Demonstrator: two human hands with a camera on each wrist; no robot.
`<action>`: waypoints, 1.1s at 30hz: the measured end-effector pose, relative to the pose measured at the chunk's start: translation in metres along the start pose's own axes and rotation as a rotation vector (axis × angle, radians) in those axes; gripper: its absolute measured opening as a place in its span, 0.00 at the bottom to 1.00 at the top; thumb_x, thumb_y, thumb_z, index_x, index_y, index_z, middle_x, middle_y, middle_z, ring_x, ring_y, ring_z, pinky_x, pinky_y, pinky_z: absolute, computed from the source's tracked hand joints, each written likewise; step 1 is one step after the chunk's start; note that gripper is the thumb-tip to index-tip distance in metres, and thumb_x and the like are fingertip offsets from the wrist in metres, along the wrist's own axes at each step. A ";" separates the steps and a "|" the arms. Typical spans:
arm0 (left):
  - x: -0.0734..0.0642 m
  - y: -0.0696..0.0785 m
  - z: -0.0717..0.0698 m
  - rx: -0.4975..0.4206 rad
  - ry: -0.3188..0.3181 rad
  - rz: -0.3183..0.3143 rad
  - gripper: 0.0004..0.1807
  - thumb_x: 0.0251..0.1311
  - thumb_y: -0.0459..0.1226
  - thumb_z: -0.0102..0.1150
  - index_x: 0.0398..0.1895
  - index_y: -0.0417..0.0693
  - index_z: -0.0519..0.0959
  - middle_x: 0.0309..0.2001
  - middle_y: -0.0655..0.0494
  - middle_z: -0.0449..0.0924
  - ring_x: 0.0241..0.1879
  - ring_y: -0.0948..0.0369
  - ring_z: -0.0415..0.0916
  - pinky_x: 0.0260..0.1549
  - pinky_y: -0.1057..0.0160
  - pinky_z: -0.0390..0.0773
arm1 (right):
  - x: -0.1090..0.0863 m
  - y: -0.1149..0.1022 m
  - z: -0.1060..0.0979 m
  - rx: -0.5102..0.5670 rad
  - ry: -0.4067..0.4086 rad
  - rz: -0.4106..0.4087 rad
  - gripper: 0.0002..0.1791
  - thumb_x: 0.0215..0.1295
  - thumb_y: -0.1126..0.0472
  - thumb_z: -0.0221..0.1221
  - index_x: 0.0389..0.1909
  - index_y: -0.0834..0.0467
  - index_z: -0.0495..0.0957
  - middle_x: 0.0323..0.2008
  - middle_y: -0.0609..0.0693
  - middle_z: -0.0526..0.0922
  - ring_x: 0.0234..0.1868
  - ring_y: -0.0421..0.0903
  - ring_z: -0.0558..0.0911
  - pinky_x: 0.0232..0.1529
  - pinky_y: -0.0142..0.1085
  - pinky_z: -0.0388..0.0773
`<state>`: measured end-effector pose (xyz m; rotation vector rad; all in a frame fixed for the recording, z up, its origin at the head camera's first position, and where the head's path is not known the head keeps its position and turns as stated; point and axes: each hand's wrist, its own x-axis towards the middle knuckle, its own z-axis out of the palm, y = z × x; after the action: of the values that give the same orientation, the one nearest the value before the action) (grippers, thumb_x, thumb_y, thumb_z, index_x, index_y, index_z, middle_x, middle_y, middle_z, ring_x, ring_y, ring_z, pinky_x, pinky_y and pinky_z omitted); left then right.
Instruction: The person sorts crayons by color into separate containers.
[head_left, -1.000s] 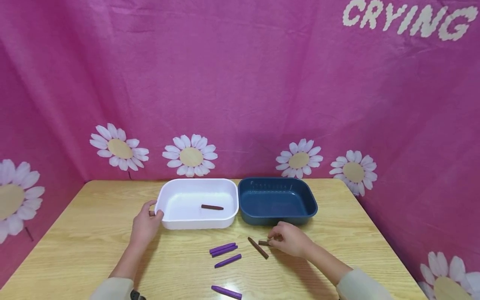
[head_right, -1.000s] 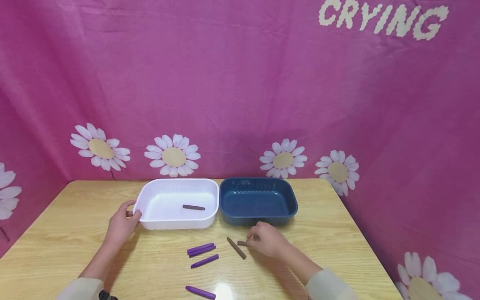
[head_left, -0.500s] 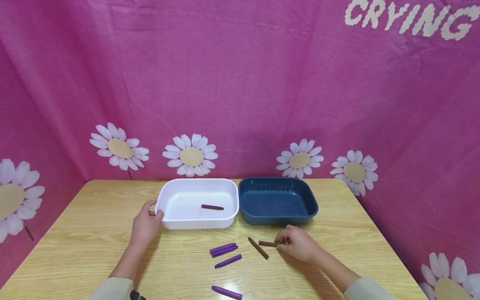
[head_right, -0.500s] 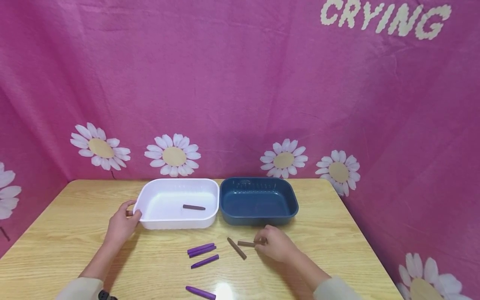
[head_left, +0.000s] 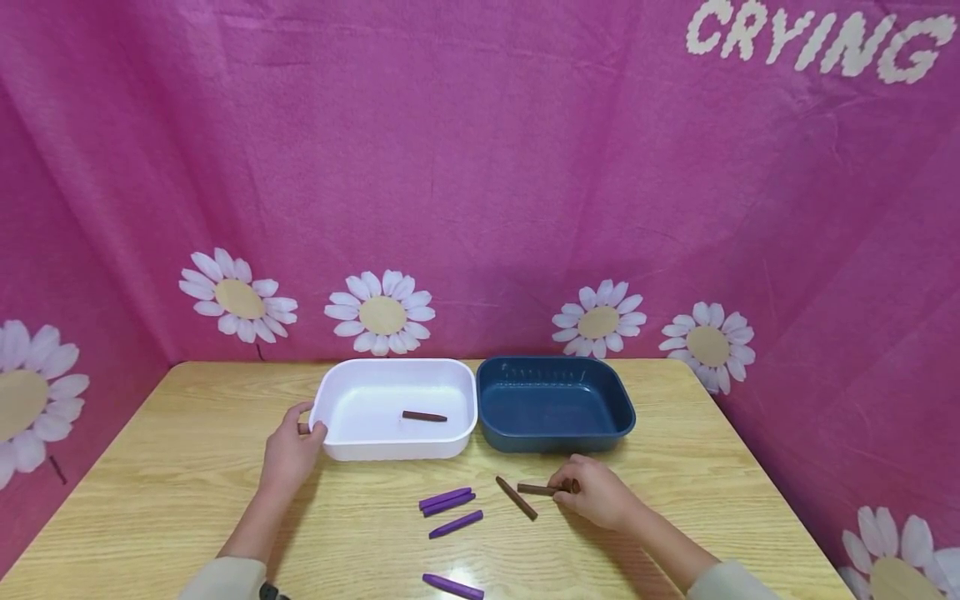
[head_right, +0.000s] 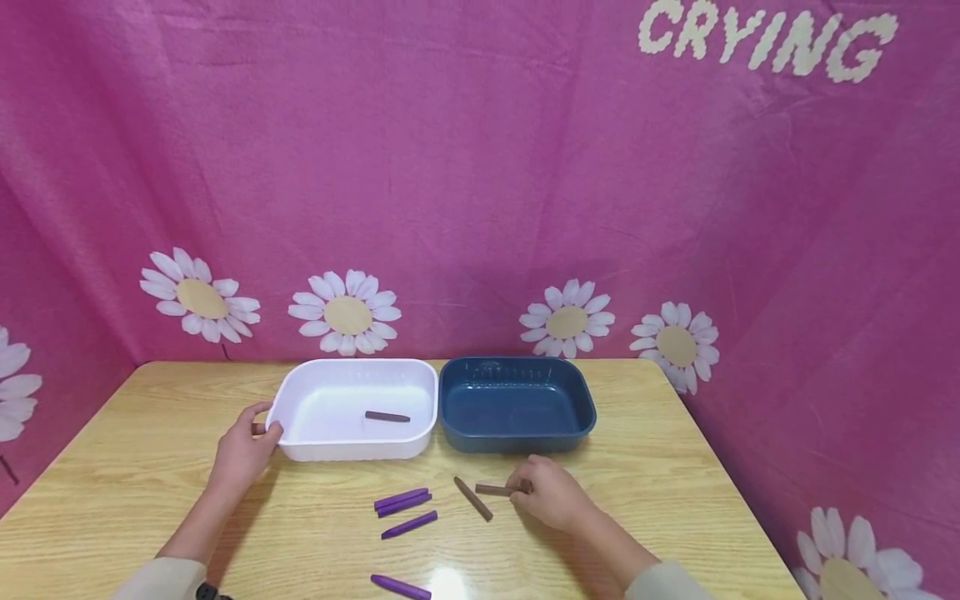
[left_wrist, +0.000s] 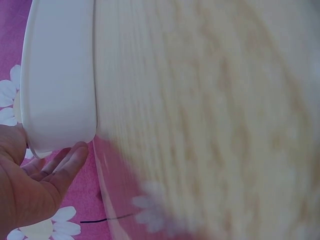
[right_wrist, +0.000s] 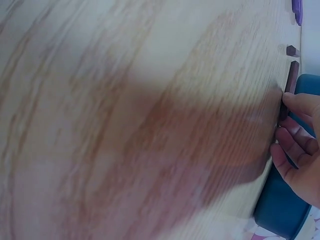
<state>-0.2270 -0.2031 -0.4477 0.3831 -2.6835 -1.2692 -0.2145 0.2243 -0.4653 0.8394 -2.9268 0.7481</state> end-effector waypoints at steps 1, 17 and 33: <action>0.000 0.000 0.000 0.000 -0.001 0.000 0.28 0.62 0.39 0.46 0.66 0.38 0.60 0.44 0.34 0.77 0.38 0.49 0.76 0.28 0.67 0.68 | 0.000 0.000 0.000 0.000 0.003 -0.002 0.02 0.52 0.64 0.65 0.28 0.55 0.83 0.23 0.40 0.72 0.25 0.32 0.66 0.27 0.26 0.64; 0.001 -0.003 0.001 -0.002 0.016 0.016 0.28 0.61 0.39 0.46 0.65 0.37 0.61 0.43 0.35 0.78 0.38 0.49 0.77 0.28 0.67 0.68 | 0.001 -0.005 -0.010 0.053 0.038 0.049 0.03 0.54 0.66 0.64 0.29 0.56 0.83 0.23 0.42 0.71 0.25 0.33 0.66 0.26 0.26 0.65; 0.001 -0.001 0.000 0.001 -0.002 0.003 0.28 0.62 0.39 0.46 0.65 0.38 0.60 0.45 0.34 0.77 0.40 0.49 0.77 0.30 0.65 0.69 | 0.009 -0.012 -0.020 0.042 0.102 -0.016 0.03 0.52 0.66 0.65 0.29 0.57 0.83 0.23 0.43 0.74 0.26 0.38 0.72 0.27 0.27 0.69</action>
<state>-0.2273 -0.2042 -0.4484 0.3787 -2.6856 -1.2681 -0.2184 0.2201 -0.4417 0.8010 -2.8210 0.8288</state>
